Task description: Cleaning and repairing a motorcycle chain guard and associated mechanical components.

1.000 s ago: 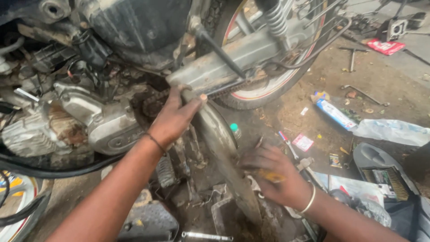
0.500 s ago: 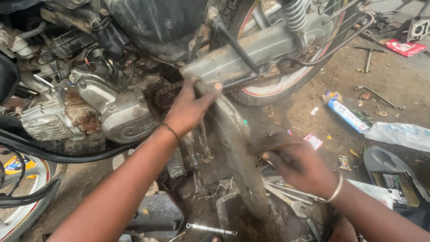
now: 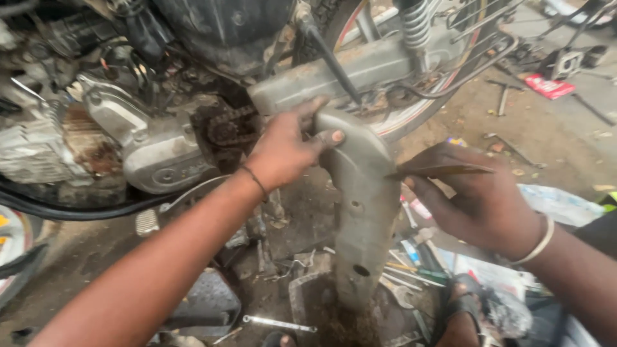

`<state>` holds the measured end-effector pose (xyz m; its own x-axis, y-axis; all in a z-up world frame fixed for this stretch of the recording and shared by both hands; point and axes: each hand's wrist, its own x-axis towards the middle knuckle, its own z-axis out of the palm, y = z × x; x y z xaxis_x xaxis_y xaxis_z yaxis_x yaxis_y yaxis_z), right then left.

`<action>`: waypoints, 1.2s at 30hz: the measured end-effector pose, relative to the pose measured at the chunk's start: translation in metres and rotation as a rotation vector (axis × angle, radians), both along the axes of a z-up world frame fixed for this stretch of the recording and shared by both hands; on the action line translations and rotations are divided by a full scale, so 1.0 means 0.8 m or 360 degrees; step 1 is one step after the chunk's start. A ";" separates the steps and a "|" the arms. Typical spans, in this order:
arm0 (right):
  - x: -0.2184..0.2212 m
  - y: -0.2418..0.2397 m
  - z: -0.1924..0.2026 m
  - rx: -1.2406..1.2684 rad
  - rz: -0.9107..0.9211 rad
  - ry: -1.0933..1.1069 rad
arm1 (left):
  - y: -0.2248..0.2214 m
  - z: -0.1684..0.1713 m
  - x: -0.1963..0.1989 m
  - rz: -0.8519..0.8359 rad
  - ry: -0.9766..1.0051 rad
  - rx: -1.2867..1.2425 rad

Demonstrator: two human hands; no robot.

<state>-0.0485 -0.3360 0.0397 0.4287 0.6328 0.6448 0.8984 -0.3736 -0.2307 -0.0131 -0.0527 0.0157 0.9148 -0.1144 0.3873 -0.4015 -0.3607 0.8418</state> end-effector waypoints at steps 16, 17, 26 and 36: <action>0.027 -0.041 -0.077 -0.0199 0.0177 0.0078 | -0.019 0.018 -0.018 0.0166 -0.0193 0.0426; 0.030 -0.042 -0.079 -0.0135 0.0138 0.0106 | -0.018 0.016 -0.018 0.0205 -0.0170 0.0438; 0.029 -0.022 -0.077 -0.0141 0.0108 0.0089 | -0.017 0.015 -0.014 0.0239 -0.0240 0.0466; 0.043 -0.033 -0.107 0.0015 0.0046 0.0287 | -0.014 0.007 -0.012 0.0233 -0.0185 0.0401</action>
<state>-0.0138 -0.3626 -0.0461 0.5196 0.6407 0.5652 0.8525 -0.3451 -0.3926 -0.0228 -0.0641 0.0213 0.8799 -0.0904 0.4665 -0.4182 -0.6133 0.6700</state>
